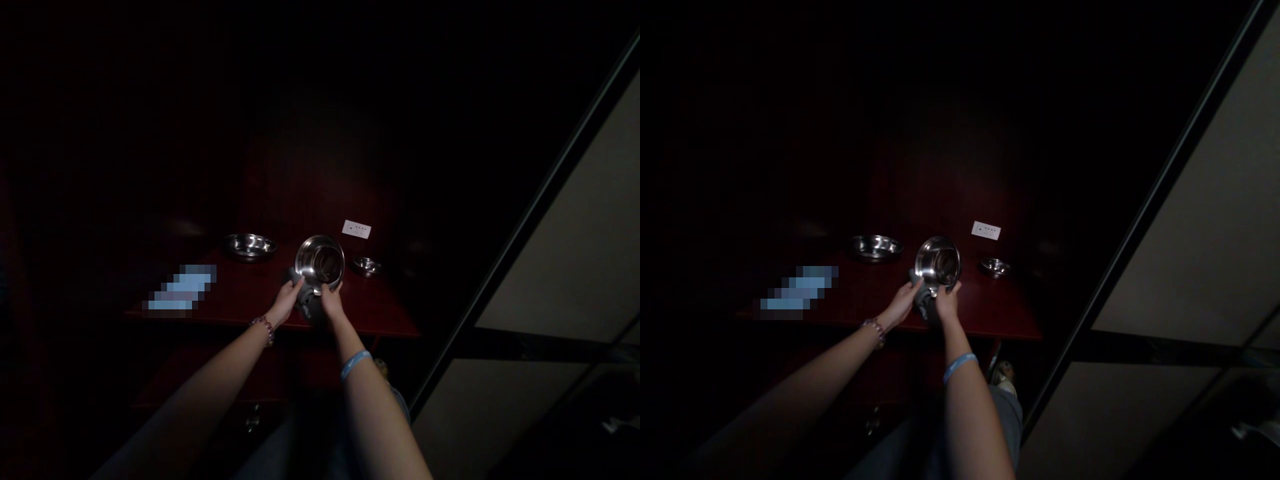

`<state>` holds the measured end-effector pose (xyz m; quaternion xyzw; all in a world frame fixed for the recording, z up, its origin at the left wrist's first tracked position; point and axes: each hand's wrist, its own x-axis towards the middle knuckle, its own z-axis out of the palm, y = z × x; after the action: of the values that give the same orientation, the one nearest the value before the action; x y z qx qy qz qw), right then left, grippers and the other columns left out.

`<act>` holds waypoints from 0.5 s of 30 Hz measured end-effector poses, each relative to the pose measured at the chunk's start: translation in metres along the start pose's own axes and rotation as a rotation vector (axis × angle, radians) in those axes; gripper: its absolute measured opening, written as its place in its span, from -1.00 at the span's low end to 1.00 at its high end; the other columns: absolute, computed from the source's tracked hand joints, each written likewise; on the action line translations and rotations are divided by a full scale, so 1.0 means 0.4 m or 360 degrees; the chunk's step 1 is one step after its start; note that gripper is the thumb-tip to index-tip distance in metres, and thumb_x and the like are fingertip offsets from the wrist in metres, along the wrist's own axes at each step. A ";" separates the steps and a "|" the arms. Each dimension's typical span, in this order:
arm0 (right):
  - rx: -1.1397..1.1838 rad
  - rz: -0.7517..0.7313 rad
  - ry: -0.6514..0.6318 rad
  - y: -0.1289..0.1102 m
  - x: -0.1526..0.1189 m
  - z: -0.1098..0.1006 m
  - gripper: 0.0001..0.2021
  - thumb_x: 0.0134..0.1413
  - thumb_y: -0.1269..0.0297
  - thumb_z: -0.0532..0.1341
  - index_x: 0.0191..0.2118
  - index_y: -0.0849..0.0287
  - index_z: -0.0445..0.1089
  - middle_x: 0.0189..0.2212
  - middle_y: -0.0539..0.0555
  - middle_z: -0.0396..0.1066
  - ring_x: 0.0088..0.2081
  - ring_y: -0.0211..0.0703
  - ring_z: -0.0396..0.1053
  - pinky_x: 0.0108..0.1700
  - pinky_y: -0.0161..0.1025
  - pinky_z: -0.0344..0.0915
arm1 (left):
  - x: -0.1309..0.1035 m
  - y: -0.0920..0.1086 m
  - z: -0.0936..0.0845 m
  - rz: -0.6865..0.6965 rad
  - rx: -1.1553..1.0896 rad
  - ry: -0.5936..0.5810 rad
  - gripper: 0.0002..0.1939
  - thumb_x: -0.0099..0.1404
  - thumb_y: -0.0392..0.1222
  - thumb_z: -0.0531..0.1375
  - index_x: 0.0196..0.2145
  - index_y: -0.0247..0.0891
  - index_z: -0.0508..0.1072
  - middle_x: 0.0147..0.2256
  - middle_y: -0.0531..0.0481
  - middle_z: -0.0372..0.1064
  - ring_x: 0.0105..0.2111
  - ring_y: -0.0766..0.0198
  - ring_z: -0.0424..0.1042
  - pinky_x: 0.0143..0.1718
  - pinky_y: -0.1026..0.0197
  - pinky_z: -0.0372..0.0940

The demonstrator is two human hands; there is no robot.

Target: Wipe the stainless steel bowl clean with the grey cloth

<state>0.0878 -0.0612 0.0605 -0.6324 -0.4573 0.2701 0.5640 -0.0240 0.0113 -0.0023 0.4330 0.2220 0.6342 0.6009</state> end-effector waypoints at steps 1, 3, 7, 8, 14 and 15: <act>-0.0027 -0.0049 -0.0024 -0.003 0.006 -0.007 -0.57 0.22 0.31 0.16 0.19 0.21 0.25 -0.04 0.23 0.56 0.01 -0.06 0.54 0.08 -0.22 0.37 | 0.002 0.000 0.000 0.0029 0.0008 0.0066 -0.57 0.11 0.08 0.48 -0.24 -0.31 0.57 -0.28 -0.11 0.60 -0.27 0.19 0.54 -0.13 0.20 0.37; -0.0061 -0.0136 -0.0042 -0.013 0.016 -0.035 -0.58 0.21 0.26 0.19 0.16 0.25 0.30 0.05 0.27 0.52 0.08 -0.06 0.49 0.13 -0.24 0.34 | 0.003 0.001 0.002 0.0081 0.0052 0.0208 -0.64 0.14 0.04 0.46 -0.26 -0.28 0.55 -0.29 -0.07 0.58 -0.27 0.21 0.54 -0.13 0.22 0.37; -0.0404 -0.0277 0.0177 -0.035 0.020 -0.136 -0.47 0.25 0.05 0.18 0.26 0.15 0.29 0.23 0.26 0.37 0.18 0.05 0.40 0.19 -0.10 0.32 | -0.006 0.004 0.010 0.0155 0.0094 0.0310 -0.79 0.16 -0.17 0.46 -0.30 -0.23 0.54 -0.34 -0.02 0.54 -0.29 0.22 0.50 -0.20 0.27 0.36; -0.0575 -0.0328 0.0214 -0.040 0.016 -0.161 -0.43 0.22 0.00 0.21 0.29 0.08 0.29 0.29 0.24 0.30 0.20 0.12 0.38 0.18 -0.03 0.32 | -0.009 0.005 0.012 0.0169 0.0070 0.0302 -0.80 0.15 -0.23 0.45 -0.30 -0.22 0.54 -0.35 -0.01 0.54 -0.29 0.22 0.50 -0.22 0.28 0.35; -0.1072 -0.0324 0.0206 -0.066 -0.014 -0.218 -0.53 0.33 0.01 0.11 0.24 0.05 0.40 -0.09 0.22 0.54 -0.02 0.14 0.51 0.10 0.04 0.34 | -0.021 0.015 0.025 0.0192 -0.0004 0.0259 -0.78 0.13 -0.29 0.43 -0.26 -0.21 0.54 -0.34 0.01 0.52 -0.22 0.16 0.50 -0.20 0.29 0.35; -0.1105 -0.0316 0.0197 -0.068 -0.016 -0.215 -0.54 0.34 0.03 0.09 0.21 0.09 0.42 -0.13 0.24 0.55 -0.05 0.15 0.52 0.08 0.04 0.35 | -0.021 0.018 0.026 0.0207 0.0003 0.0273 -0.78 0.13 -0.28 0.43 -0.24 -0.22 0.55 -0.32 0.00 0.53 -0.19 0.16 0.51 -0.18 0.29 0.35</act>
<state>0.1512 -0.1085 0.1042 -0.7538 -0.5458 0.0039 0.3658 -0.0203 -0.0005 0.0066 0.3912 0.2447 0.7064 0.5367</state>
